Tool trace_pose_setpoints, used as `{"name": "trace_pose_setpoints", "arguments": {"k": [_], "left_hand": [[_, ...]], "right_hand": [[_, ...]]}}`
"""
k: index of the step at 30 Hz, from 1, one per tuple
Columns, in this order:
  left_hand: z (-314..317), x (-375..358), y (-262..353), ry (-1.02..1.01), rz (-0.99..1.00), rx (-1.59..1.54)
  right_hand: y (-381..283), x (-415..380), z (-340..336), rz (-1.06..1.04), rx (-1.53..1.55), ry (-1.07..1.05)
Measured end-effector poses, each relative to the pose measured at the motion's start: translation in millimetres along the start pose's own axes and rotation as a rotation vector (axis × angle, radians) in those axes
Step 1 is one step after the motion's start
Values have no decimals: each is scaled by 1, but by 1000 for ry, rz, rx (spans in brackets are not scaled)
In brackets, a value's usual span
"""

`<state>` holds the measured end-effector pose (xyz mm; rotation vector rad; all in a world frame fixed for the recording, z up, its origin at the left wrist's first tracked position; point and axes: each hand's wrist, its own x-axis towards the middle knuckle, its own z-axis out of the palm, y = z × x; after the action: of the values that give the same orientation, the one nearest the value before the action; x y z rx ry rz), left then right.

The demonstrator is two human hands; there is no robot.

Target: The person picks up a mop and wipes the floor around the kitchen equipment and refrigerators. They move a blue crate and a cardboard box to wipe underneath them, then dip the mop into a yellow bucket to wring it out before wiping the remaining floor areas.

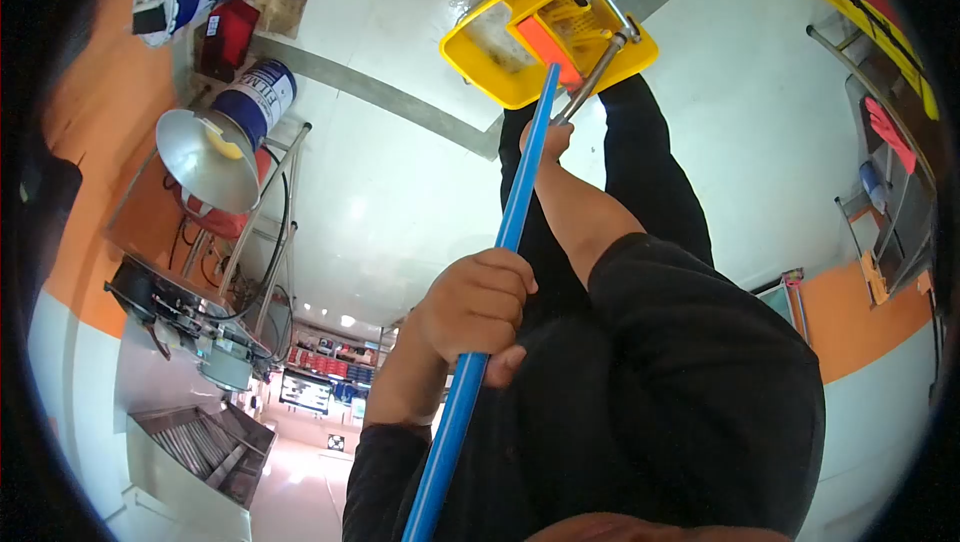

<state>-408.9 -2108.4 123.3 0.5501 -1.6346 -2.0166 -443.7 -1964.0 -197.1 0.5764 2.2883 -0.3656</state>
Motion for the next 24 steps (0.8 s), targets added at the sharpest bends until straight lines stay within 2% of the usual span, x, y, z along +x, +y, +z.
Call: {"name": "trace_pose_setpoints", "arguments": {"k": [2, 3, 5, 7, 9, 11, 13, 15, 18, 21, 22, 24], "left_hand": [[12, -1, 3, 146, 26, 44], [19, -1, 3, 251, 20, 83], [32, -3, 1, 481, 17, 153], [39, -15, 3, 555, -27, 146], [41, -22, -6, 632, -21, 144], [40, -30, -19, 645, 56, 101], [41, -36, -27, 667, 46, 58], [43, -28, -27, 676, 45, 43], [53, -19, -9, 686, 52, 7], [64, -4, 20, 742, 109, 34], [73, -2, 34, 762, 147, 20], [86, -1, 72, 764, 262, 1]], "right_hand": [[-11, -2, -8, -37, -44, 74], [-24, 4, -26, 40, 52, -76], [-74, 9, -103, 168, 221, -394], [-98, 53, -138, 145, 219, -508], [-120, 62, -146, 61, 38, -521], [-84, 71, -100, -168, -13, -389], [-59, 55, -55, -352, 22, -124], [-37, 62, -15, -327, -28, 169], [-94, 25, -76, -18, 77, -214], [-146, 38, -138, 33, 81, -373], [-143, 104, -140, -385, -300, -624], [-170, 220, -153, 80, 530, -1076]]}}
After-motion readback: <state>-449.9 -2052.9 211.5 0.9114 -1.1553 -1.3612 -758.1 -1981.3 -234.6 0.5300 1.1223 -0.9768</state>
